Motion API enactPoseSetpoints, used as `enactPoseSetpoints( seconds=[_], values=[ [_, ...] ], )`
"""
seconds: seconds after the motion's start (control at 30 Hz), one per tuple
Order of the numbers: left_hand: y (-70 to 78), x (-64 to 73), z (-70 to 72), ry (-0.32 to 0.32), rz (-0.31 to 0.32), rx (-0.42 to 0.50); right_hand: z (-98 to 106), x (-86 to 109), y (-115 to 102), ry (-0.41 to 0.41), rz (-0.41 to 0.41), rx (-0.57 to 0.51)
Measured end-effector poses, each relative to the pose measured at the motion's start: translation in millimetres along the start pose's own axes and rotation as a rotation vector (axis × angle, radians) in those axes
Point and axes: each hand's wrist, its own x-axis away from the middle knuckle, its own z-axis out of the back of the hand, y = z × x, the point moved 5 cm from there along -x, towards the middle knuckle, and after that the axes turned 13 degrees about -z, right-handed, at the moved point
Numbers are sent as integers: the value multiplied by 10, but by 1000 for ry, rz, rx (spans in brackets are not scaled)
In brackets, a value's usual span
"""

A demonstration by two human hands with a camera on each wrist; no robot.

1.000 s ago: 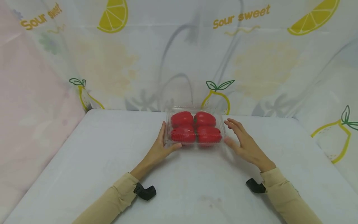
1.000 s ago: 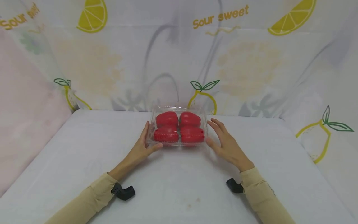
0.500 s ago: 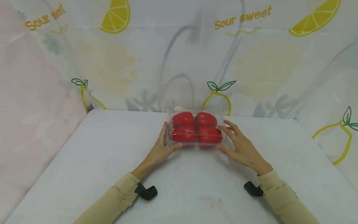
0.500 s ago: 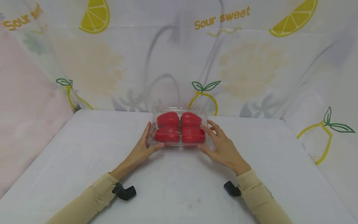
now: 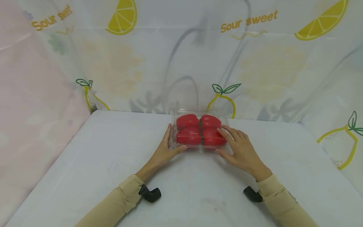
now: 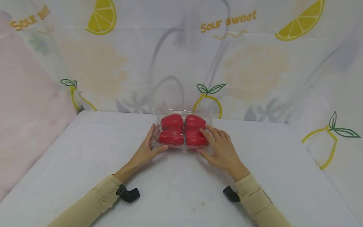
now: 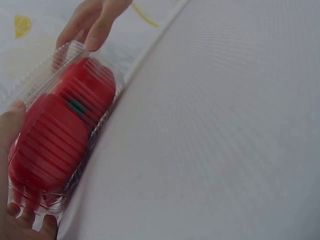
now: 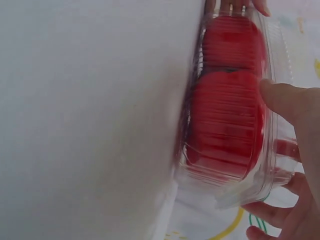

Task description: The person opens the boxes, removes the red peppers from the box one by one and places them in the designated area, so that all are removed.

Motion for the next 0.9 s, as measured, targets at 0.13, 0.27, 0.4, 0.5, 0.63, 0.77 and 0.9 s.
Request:
enactPoseSetpoints(
  seconds=[0.13,0.27,0.4,0.5,0.63,0.77,0.9],
  values=[
    [-3,-12,4,-2,-12,-11,-15,-8,-14,-9,-17,47],
    [-5,-12,6,-3,-13,-24,-19,-37,-26,-17,-22,73],
    [-13,-8,11,-1,-12,-28,-2,-90,-26,-61,-22,81],
    [-17,-3,10,0,-17,-17,19,-134,-5,-132,-35,66],
    [-19,3,4,-2,-14,-6,63,-200,39,-229,-50,20],
    [-11,10,2,-2,-14,-5,102,-260,68,-279,-18,6],
    [90,21,9,-11,1,8,134,-297,74,-283,25,15]
  ],
)
